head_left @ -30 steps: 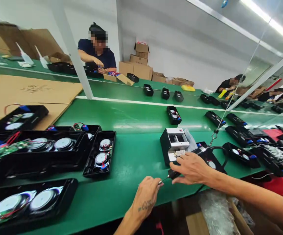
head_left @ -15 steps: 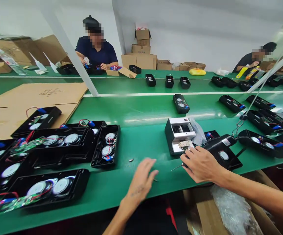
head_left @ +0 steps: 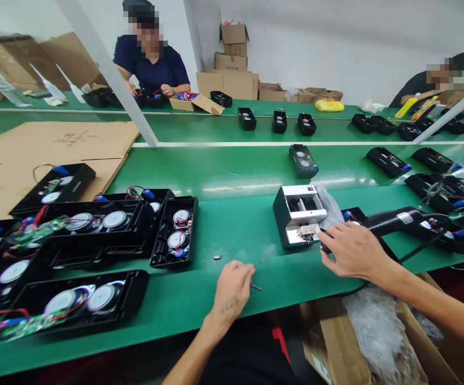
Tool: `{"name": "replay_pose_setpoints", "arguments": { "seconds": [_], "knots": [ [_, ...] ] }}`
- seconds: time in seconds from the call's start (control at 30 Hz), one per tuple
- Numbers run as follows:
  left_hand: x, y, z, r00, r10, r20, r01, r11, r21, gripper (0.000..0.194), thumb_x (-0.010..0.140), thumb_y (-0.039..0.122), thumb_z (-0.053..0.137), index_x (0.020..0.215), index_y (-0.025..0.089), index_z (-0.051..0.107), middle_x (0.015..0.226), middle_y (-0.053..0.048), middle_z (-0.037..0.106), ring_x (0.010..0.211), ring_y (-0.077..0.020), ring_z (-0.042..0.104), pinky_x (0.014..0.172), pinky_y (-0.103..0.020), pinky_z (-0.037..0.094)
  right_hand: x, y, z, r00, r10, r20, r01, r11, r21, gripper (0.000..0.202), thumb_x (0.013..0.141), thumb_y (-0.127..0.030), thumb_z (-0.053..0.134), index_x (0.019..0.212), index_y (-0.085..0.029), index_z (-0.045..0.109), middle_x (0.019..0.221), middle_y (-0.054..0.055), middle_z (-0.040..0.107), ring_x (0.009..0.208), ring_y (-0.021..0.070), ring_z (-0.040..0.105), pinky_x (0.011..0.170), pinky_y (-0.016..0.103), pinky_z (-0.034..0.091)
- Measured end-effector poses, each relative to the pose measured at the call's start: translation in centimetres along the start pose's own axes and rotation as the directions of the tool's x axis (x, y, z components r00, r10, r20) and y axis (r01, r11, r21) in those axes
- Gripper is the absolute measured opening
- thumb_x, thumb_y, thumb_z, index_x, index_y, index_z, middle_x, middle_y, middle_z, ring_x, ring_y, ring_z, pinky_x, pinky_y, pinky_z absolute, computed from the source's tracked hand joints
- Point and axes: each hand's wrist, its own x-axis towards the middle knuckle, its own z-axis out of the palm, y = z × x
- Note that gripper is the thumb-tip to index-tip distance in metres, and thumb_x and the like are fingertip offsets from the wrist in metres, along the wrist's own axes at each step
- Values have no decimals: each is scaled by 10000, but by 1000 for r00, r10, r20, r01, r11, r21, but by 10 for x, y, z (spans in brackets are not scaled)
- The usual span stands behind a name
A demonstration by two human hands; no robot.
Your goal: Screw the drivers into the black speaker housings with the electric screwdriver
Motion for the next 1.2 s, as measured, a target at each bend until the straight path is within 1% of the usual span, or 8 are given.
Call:
{"name": "replay_pose_setpoints", "arguments": {
  "seconds": [0.17, 0.37, 0.5, 0.67, 0.77, 0.87, 1.07, 1.2],
  "knots": [
    [22, -33, -24, 986, 127, -108, -102, 973, 207, 308, 1070, 385, 568, 1277, 231, 736, 1256, -128, 723, 1313, -325, 593, 1150, -575, 497, 1, -23, 9, 993, -56, 102, 53, 998, 29, 131, 859, -319, 665, 854, -189, 681, 863, 124, 690, 797, 278, 547, 756, 419, 275],
    [-10, -47, -8, 933, 326, 153, -357, 891, 281, 132, 1028, 239, 626, 1046, 259, 755, 1206, -70, 740, 1394, -314, 577, 1159, -533, 524, 7, -34, 7, 984, -99, 151, 89, 993, 72, 126, 841, -313, 668, 872, -190, 666, 898, 117, 682, 842, 283, 544, 781, 426, 292],
    [-12, -42, 3, 957, 271, 101, -287, 934, 213, 260, 1079, 219, 489, 945, 239, 710, 1038, -62, 770, 1196, -269, 685, 1072, -475, 563, 20, -36, 1, 980, -169, 104, 156, 980, 121, 149, 862, -335, 641, 905, -193, 652, 900, 97, 669, 841, 269, 522, 771, 415, 288],
    [-1, 13, -1, 996, 72, 51, -68, 994, -86, 262, 1130, 383, 444, 1077, 243, 660, 926, -7, 795, 876, -161, 744, 829, -286, 579, 41, -39, -12, 988, -134, -79, 142, 984, 106, 153, 869, -324, 601, 902, -182, 647, 892, 95, 669, 801, 249, 477, 746, 408, 267],
    [8, 50, -9, 992, -78, 103, 114, 905, -409, 341, 1071, 532, 522, 1007, 225, 657, 828, -12, 785, 805, -173, 728, 763, -278, 541, 48, -42, -18, 976, -99, -193, 123, 986, 113, 131, 845, -312, 602, 862, -186, 632, 837, 78, 647, 774, 240, 452, 740, 405, 273],
    [17, 71, -15, 988, -99, 119, 147, 843, -518, 384, 1013, 590, 570, 952, 221, 658, 758, -10, 760, 758, -178, 691, 750, -291, 512, 52, -47, -20, 966, -93, -242, 128, 983, 132, 123, 815, -315, 610, 835, -194, 618, 811, 67, 635, 760, 237, 443, 729, 405, 281],
    [23, 71, -17, 977, -119, 175, 199, 794, -574, 402, 980, 612, 607, 909, 219, 646, 725, -13, 730, 719, -175, 644, 699, -293, 451, 52, -57, -23, 962, -104, -251, 145, 978, 151, 122, 798, -319, 610, 821, -200, 617, 794, 59, 635, 755, 239, 473, 719, 408, 288],
    [23, 68, -23, 951, -94, 295, 278, 681, -677, 437, 933, 650, 660, 894, 216, 626, 687, 0, 698, 684, -170, 626, 705, -298, 471, 51, -61, -26, 973, -131, -191, 162, 974, 161, 126, 808, -319, 607, 839, -199, 628, 812, 61, 653, 765, 242, 496, 724, 407, 285]
  ]
}}
